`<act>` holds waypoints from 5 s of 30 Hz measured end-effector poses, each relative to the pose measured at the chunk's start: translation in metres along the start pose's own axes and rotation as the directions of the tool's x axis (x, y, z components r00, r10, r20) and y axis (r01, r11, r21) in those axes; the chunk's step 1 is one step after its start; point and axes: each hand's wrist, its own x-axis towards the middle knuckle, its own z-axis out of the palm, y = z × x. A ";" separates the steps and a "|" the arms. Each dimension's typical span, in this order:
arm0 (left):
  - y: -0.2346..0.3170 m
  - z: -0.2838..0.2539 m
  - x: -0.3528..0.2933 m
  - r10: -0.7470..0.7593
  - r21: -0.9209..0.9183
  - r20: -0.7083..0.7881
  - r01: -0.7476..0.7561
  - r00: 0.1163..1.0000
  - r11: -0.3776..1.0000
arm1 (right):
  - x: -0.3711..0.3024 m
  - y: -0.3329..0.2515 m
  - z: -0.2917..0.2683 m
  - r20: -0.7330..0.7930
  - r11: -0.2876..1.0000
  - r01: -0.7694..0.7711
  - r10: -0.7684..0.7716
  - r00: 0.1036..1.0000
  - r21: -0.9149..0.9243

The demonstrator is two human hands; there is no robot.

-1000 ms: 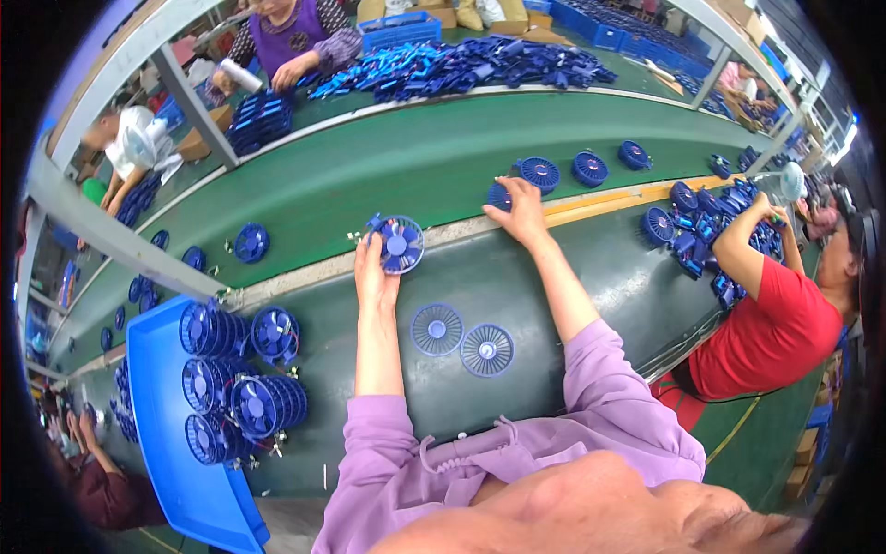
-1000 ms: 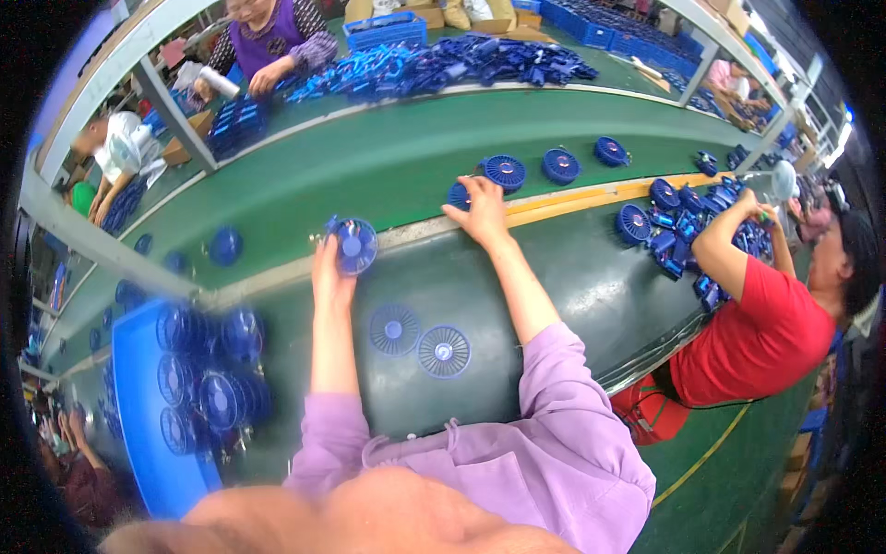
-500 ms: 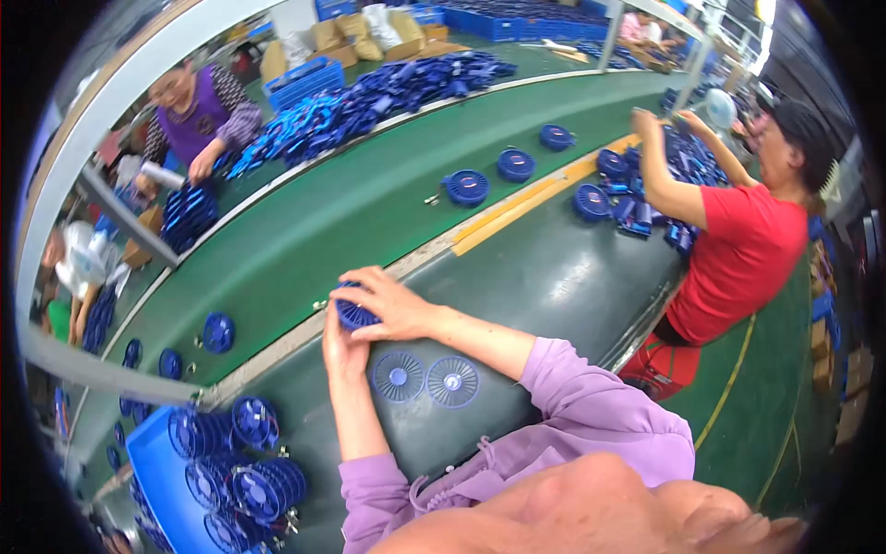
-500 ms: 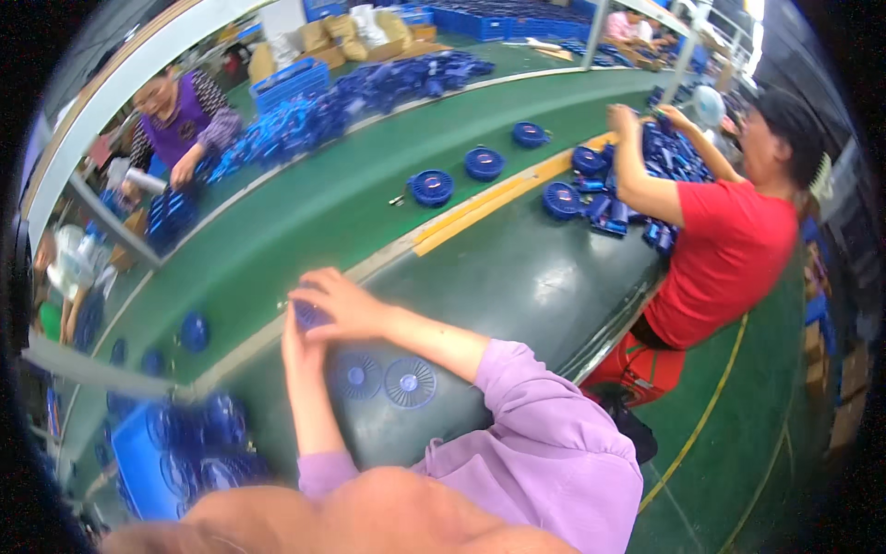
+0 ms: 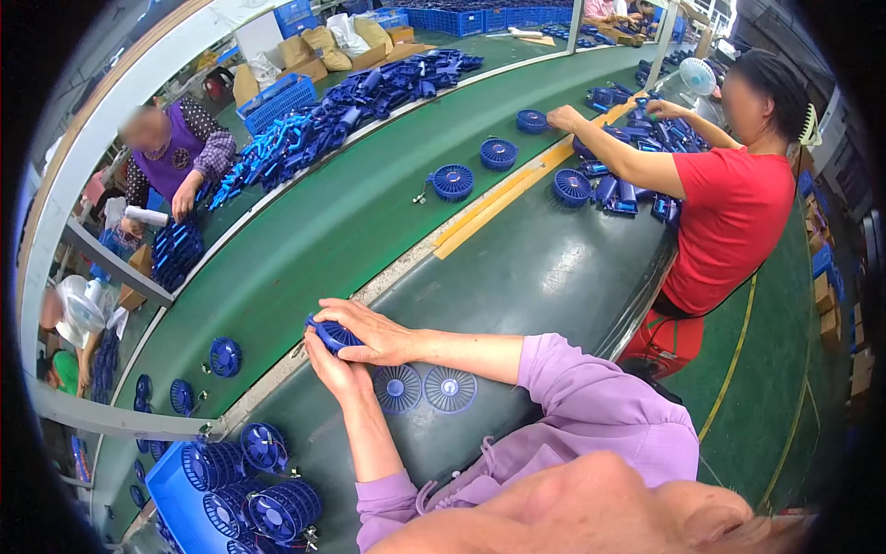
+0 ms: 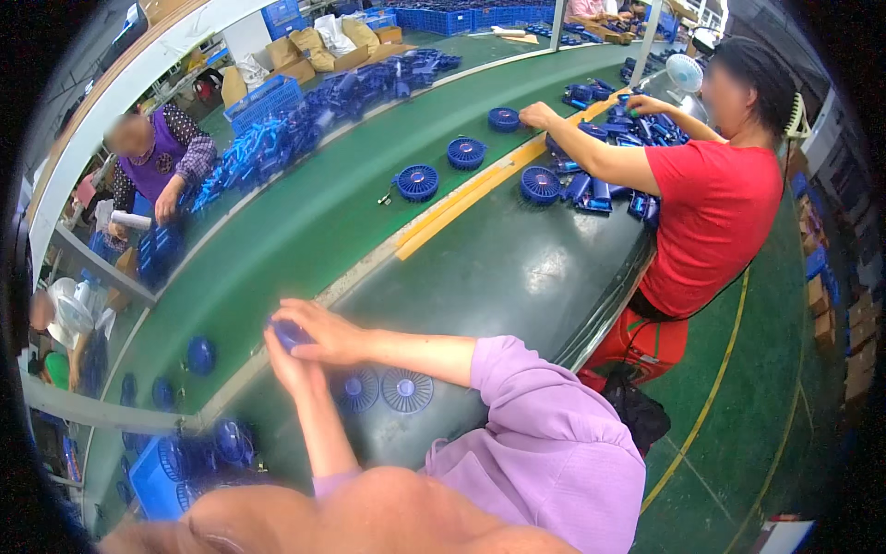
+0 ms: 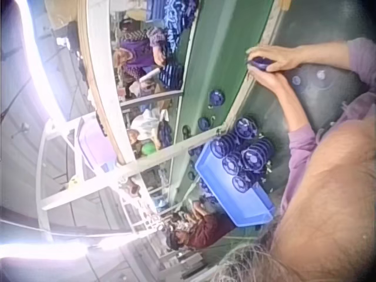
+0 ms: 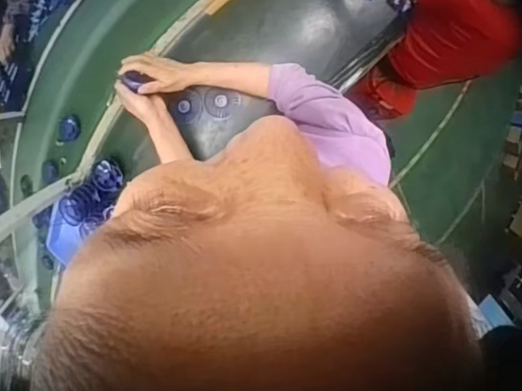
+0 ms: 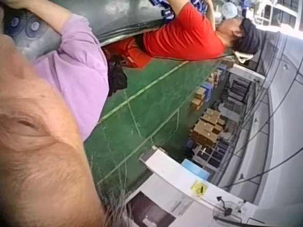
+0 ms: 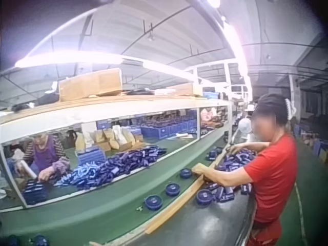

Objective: The person assembles small electric fans by picking up fan motor assemblies and grilles, pressing the covers onto the fan bodies by hand, and placing the assembled parts back onto the conveyor belt.

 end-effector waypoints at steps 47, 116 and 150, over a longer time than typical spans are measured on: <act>0.040 -0.116 0.117 0.655 0.896 0.017 -0.302 0.755 0.325 | -0.025 -0.022 -0.013 0.502 0.965 0.079 0.059 0.863 -0.249; 0.127 0.107 -0.105 0.804 -0.819 0.441 -0.186 0.400 0.542 | 0.006 0.117 -0.048 -0.302 0.731 -0.234 0.040 0.952 -0.641; 0.242 0.077 -0.123 0.044 -0.092 0.655 0.021 0.754 0.996 | 0.008 0.112 -0.036 -0.298 0.773 -0.274 0.115 0.947 -0.572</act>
